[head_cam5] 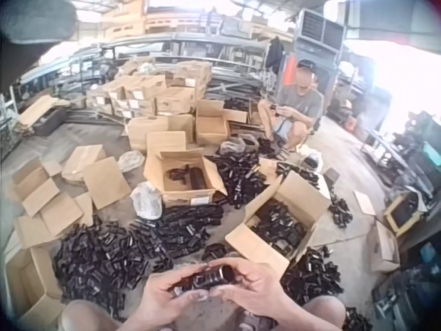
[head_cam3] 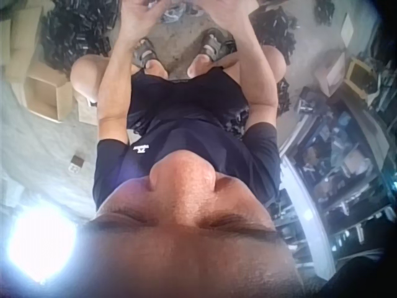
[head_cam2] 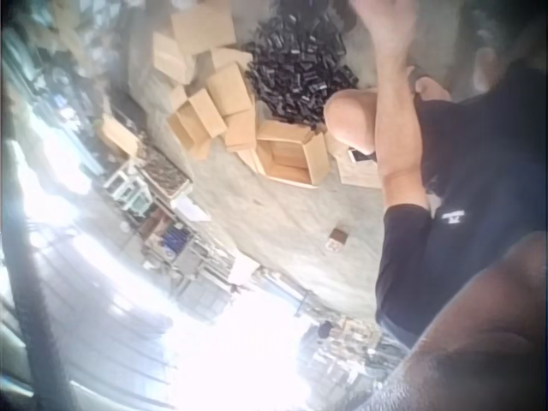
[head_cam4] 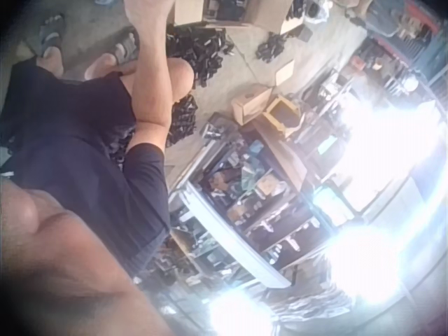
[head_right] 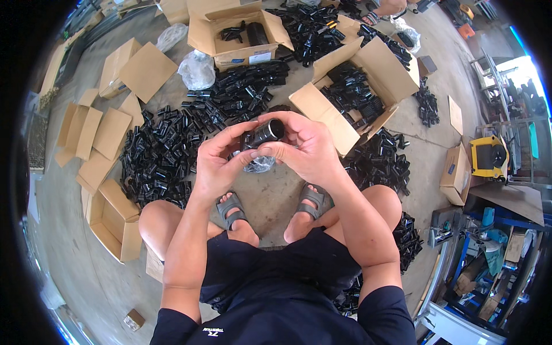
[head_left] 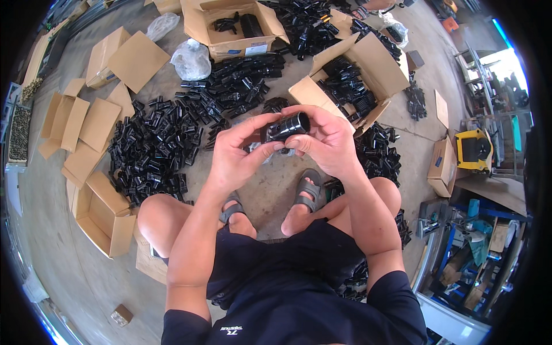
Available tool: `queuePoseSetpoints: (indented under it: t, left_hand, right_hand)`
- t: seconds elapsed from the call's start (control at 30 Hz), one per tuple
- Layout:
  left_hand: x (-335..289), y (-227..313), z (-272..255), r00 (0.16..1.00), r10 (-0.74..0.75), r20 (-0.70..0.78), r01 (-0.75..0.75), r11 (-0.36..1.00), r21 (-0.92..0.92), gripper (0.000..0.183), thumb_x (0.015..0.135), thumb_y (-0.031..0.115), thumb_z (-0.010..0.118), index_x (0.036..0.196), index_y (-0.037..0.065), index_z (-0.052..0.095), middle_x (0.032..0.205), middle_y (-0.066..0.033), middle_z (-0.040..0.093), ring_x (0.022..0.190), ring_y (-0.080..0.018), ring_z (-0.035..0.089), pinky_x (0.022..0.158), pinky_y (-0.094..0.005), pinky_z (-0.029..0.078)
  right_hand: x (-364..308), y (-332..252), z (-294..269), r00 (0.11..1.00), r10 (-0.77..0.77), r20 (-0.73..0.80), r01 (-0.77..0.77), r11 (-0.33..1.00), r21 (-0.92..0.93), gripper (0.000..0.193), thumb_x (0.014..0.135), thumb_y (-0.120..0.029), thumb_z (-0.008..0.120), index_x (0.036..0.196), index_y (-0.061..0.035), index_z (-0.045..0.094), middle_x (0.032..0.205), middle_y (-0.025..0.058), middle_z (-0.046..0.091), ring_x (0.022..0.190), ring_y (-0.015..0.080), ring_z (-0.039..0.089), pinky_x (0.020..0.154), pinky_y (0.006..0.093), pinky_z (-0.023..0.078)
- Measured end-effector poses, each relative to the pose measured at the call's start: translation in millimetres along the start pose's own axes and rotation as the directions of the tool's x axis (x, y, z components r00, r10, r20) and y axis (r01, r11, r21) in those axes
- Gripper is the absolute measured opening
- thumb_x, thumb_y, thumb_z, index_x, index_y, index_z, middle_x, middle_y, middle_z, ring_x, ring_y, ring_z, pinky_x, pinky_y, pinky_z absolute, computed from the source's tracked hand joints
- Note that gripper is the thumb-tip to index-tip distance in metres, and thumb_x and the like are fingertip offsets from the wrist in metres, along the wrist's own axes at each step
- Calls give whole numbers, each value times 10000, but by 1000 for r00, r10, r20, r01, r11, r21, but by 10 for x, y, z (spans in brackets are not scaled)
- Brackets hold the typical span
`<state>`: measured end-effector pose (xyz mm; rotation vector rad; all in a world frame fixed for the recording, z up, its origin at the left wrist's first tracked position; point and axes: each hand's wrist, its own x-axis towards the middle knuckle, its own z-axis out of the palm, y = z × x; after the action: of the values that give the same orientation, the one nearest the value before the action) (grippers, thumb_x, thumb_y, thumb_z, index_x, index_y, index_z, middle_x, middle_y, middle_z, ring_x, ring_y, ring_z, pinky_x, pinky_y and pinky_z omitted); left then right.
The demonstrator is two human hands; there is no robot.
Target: The person sits on the floor and assembles small black metal components by inserting one piece into another and placing the assembled units into a plastic bag.
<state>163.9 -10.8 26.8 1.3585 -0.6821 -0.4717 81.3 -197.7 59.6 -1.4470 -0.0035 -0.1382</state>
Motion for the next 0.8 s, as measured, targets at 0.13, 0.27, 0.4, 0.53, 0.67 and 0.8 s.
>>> queuePoseSetpoints:
  t: [0.13, 0.27, 0.4, 0.53, 0.67, 0.8]
  left_hand:
    - [-1, 4, 3, 996, -83, 43, 85, 995, -58, 476, 858, -58, 737, 1312, -21, 602, 1177, -80, 685, 1067, -138, 651, 930, -301, 535]
    - [-2, -9, 28, 996, -81, 43, 85, 991, -103, 444, 873, -49, 729, 1300, -22, 609, 1154, -75, 689, 1031, -125, 654, 915, -289, 534]
    - [-6, 20, -5, 994, -109, 27, 110, 993, -46, 428, 876, -53, 725, 1289, -24, 616, 1111, -67, 701, 993, -112, 660, 893, -271, 535]
    - [4, -47, 32, 998, -27, -64, 32, 997, 70, 370, 839, 58, 798, 1188, 18, 681, 912, -26, 739, 773, -29, 647, 679, -211, 527]
    - [-19, -54, 27, 973, -114, -201, 116, 993, -4, 355, 840, 74, 810, 1165, 1, 687, 892, 2, 715, 759, -26, 620, 664, -199, 507]
    - [77, -91, -139, 920, -93, -381, 22, 982, -186, 347, 866, 49, 789, 1176, -53, 671, 927, -14, 707, 781, -32, 613, 665, -194, 498]
  right_hand:
    - [-28, 22, -41, 999, 34, -11, -35, 998, -57, 399, 900, -77, 765, 1255, 17, 609, 1006, 14, 688, 810, 28, 625, 654, 185, 510]
    - [-32, 2, -32, 997, 70, -34, -72, 996, -53, 382, 898, -103, 772, 1231, 13, 624, 984, 14, 694, 804, 32, 639, 615, 182, 501]
    - [-20, -1, -17, 995, 95, -29, -97, 994, -59, 395, 901, -119, 771, 1242, 9, 618, 975, 13, 696, 800, 40, 649, 600, 184, 501]
    - [-11, 0, 5, 985, 166, -43, -168, 984, -51, 404, 919, -132, 752, 1264, 14, 602, 954, 17, 699, 804, 49, 658, 603, 182, 503]
    - [60, 169, -92, 995, 11, -95, -11, 1000, 1, 404, 986, -222, 671, 1289, 33, 595, 866, 69, 679, 626, 83, 593, 563, 214, 479]
    - [280, 483, -293, 937, 176, -302, -203, 977, -61, 399, 1037, -319, 586, 1199, 40, 649, 837, 52, 663, 630, 101, 589, 574, 234, 483]
